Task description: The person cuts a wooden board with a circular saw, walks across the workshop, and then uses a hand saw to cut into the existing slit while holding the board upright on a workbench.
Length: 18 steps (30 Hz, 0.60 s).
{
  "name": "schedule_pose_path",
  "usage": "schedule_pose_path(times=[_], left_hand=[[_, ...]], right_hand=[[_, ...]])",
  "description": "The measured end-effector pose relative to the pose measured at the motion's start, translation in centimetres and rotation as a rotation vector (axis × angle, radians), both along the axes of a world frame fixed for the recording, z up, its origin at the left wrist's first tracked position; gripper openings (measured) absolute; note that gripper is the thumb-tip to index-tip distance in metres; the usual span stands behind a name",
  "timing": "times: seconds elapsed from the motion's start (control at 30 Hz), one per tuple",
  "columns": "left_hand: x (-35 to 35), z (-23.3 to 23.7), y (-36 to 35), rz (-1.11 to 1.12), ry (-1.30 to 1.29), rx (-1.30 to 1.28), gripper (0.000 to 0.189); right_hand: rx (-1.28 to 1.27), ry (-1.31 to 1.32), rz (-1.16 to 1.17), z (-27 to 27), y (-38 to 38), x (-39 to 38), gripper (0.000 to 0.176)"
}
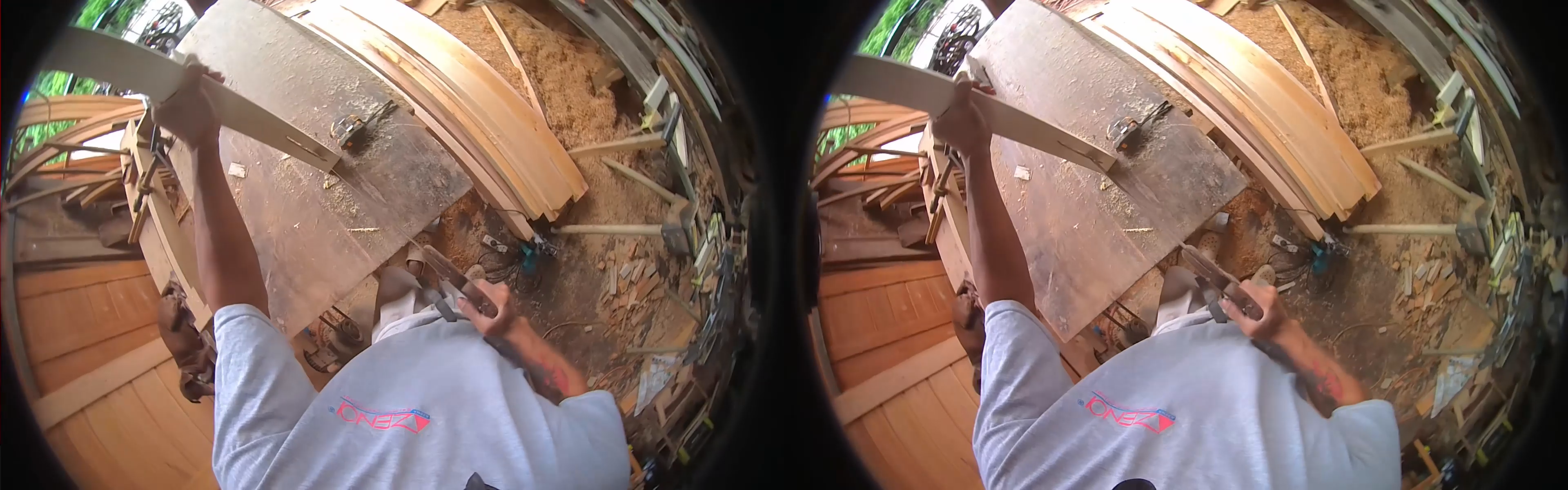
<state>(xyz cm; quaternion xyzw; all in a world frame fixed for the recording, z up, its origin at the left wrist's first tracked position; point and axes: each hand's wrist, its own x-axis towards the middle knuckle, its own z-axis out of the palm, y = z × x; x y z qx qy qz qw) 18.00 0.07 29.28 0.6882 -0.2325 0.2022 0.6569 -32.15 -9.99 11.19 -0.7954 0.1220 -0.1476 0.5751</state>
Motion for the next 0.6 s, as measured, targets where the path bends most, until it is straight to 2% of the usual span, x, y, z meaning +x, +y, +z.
schedule_pose_path(times=[0.07, 0.13, 0.27, 0.33, 0.43, 0.5, 0.53, 0.6], left_hand=[[-1.5, 0.6, -0.4, 0.026, 0.019, -0.008, 0.017], [-1.3, 0.2, -0.1, 0.013, -0.024, 0.001, 0.019], [-1.4, -0.4, 0.4, 0.096, 0.016, -0.035, 0.020], [-2.0, 0.1, 0.5, 0.049, -0.107, 0.048, 0.021], [-2.8, 0.3, -0.9, 0.108, 0.000, -0.087, 0.019], [-3.0, 0.1, -0.9, 0.049, -0.029, -0.072, 0.022], [-3.7, 0.4, -1.2, 0.051, -0.009, -0.079, 0.022], [-4.6, 0.9, -1.4, 0.090, 0.013, -0.083, 0.023]], right_hand=[[0.100, 0.037, 0.019, -0.8, 0.5, -0.7, 0.016], [0.005, 0.087, -0.031, -0.3, 1.0, -1.8, 0.017], [-0.213, 0.109, 0.083, 3.9, -1.0, -9.3, 0.016], [-0.152, 0.147, 0.050, 5.9, -2.0, -11.9, 0.012], [-0.121, 0.065, 0.074, 2.7, -2.6, -6.9, 0.010], [0.019, 0.030, 0.082, -2.6, -2.2, 0.8, 0.014], [0.001, -0.050, 0.088, -4.6, -1.4, 5.0, 0.016], [0.117, -0.027, 0.043, -5.7, 0.6, 9.7, 0.020]])
